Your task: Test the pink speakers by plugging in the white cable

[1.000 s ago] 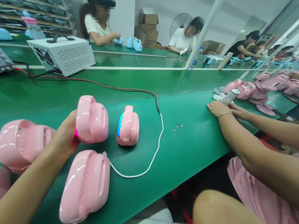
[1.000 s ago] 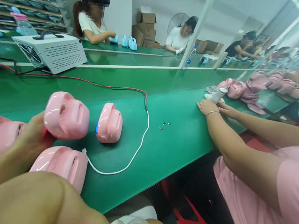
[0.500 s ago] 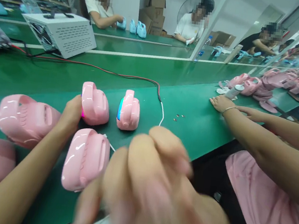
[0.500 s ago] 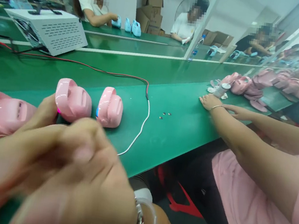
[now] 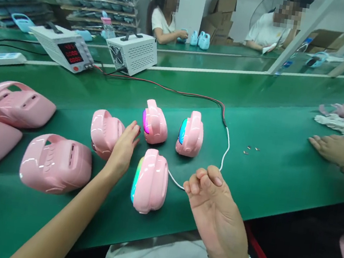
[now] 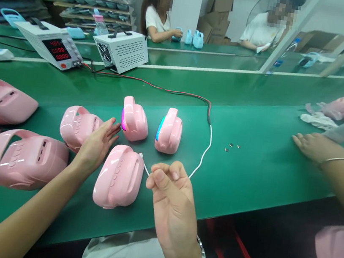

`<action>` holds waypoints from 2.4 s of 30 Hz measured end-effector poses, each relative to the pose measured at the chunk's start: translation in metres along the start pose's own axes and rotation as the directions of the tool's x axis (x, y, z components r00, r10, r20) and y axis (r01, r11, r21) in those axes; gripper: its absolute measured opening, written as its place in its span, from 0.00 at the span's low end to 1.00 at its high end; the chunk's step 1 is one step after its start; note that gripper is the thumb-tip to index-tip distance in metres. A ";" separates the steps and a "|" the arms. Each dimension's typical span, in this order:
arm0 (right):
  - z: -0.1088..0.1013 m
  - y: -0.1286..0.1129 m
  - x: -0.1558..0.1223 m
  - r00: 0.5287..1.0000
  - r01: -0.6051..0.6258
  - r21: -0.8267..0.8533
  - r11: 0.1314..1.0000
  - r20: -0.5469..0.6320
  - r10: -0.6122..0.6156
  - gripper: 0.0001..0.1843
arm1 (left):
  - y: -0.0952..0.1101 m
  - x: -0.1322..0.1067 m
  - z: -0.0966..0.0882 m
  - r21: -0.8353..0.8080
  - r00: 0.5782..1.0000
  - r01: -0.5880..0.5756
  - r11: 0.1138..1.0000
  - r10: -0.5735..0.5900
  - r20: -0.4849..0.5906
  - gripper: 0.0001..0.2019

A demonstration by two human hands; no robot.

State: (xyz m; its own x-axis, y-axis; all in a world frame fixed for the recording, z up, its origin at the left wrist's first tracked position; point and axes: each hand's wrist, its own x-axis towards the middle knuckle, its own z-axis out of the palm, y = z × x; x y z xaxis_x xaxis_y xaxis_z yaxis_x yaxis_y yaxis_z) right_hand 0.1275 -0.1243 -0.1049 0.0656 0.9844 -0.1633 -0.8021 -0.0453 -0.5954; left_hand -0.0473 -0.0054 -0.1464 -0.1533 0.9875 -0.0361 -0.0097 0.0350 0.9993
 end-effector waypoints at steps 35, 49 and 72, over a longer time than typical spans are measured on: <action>-0.028 0.005 0.037 0.936 -0.215 -0.709 0.672 0.046 0.349 0.13 | 0.001 -0.071 -0.025 0.116 0.835 -0.073 0.991 -0.003 0.550 0.22; 0.018 -0.015 0.058 0.882 0.089 -0.866 0.493 0.299 0.365 0.12 | 0.096 0.042 -0.129 0.611 0.899 0.187 0.769 -0.385 0.209 0.26; 0.018 -0.018 0.061 0.923 0.226 -0.844 0.486 0.346 0.171 0.12 | 0.076 0.015 -0.059 0.562 0.909 0.332 0.758 -0.417 0.026 0.28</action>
State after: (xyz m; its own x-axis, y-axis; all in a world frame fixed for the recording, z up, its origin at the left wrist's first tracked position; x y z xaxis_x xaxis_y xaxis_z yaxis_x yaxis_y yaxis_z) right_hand 0.1354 -0.0603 -0.0898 -0.2817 0.9593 0.0193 0.1263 0.0570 -0.9903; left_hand -0.1086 0.0033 -0.0708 -0.1094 0.8866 -0.4494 0.4971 0.4403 0.7477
